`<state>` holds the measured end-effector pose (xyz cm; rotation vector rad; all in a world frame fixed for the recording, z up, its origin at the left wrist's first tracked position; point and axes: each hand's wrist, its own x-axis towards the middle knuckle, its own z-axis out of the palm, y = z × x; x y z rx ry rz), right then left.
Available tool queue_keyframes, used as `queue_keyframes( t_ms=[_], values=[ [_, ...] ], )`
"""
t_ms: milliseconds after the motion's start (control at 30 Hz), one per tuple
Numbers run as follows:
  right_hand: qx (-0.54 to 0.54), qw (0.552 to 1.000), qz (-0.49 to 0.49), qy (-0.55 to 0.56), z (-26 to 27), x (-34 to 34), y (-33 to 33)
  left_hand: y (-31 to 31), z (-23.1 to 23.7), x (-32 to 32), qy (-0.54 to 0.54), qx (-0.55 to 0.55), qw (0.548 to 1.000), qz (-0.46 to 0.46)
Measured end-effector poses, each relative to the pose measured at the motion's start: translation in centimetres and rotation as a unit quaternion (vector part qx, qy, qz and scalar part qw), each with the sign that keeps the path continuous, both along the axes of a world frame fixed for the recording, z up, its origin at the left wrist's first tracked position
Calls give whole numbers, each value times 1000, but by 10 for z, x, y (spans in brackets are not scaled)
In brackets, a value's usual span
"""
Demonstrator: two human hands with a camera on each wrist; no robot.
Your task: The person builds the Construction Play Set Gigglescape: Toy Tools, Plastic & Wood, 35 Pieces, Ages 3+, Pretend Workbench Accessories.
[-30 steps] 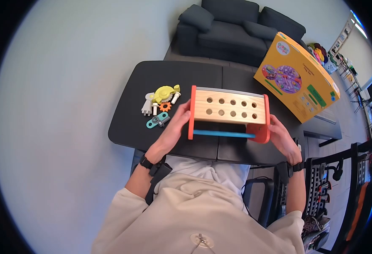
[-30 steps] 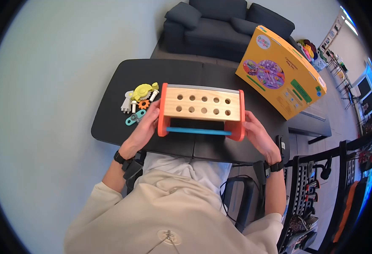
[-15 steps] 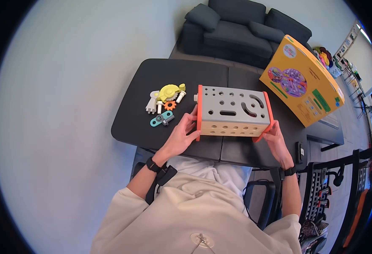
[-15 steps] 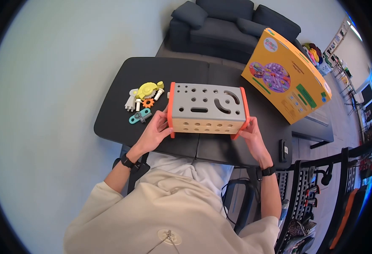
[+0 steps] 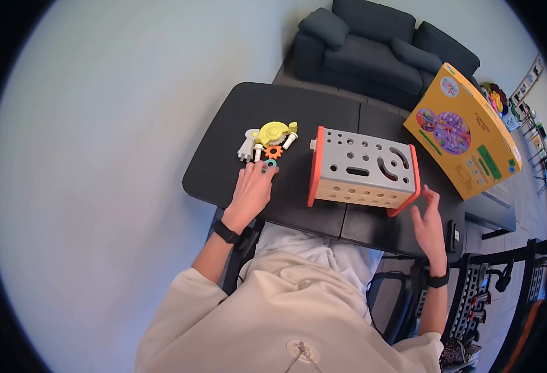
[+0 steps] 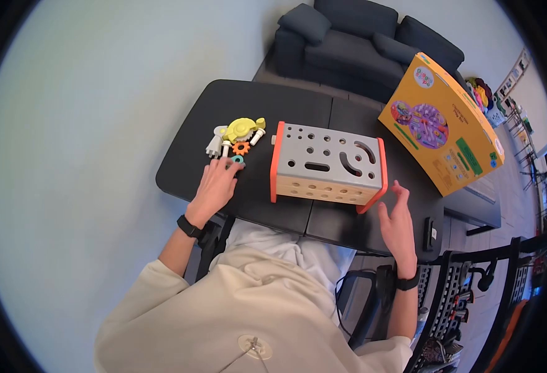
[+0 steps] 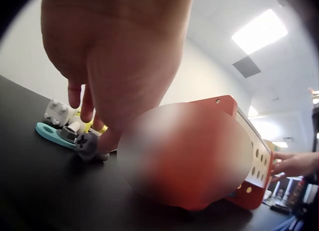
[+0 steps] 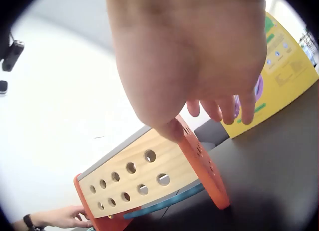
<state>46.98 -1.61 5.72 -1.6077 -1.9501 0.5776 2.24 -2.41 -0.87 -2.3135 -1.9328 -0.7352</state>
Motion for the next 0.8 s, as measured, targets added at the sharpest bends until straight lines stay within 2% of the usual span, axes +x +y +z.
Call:
queue_keyframes(
  t_ms=[67,133,200,267,333,367,400,500,533,567,633,733,800],
  values=[
    [39,998,-57,7,13,-3,-10,0,-9,0,48,-44,998,4],
    [44,996,-67,32,21,-6,-20,3,-15,1,46,-40,998,-7],
    [62,998,-15,21,31,-12,-30,5,-13,8,43,-37,998,-23],
    [112,993,24,22,37,-24,-39,0,2,17,-35,-76,996,-7],
    [141,987,70,-22,40,-34,-48,-11,17,21,-67,-48,997,3],
    [140,988,63,-26,39,-37,-52,-13,21,24,-72,-32,997,2],
    [120,988,99,-13,36,-42,-56,-17,26,26,-75,-18,997,5],
    [90,980,175,10,24,-60,-67,-46,79,39,-196,-72,976,68],
    [85,976,199,19,18,-66,-70,-55,90,46,-194,-75,976,67],
    [84,977,195,21,14,-75,-72,-65,100,55,-222,-105,969,41],
    [121,953,270,61,11,-89,-76,-77,104,73,-280,-158,946,-24],
    [112,954,276,45,10,-97,-81,-85,94,104,-278,-163,936,-143],
    [132,954,265,50,7,-98,-79,-79,87,122,-280,-163,931,-167]
  ],
)
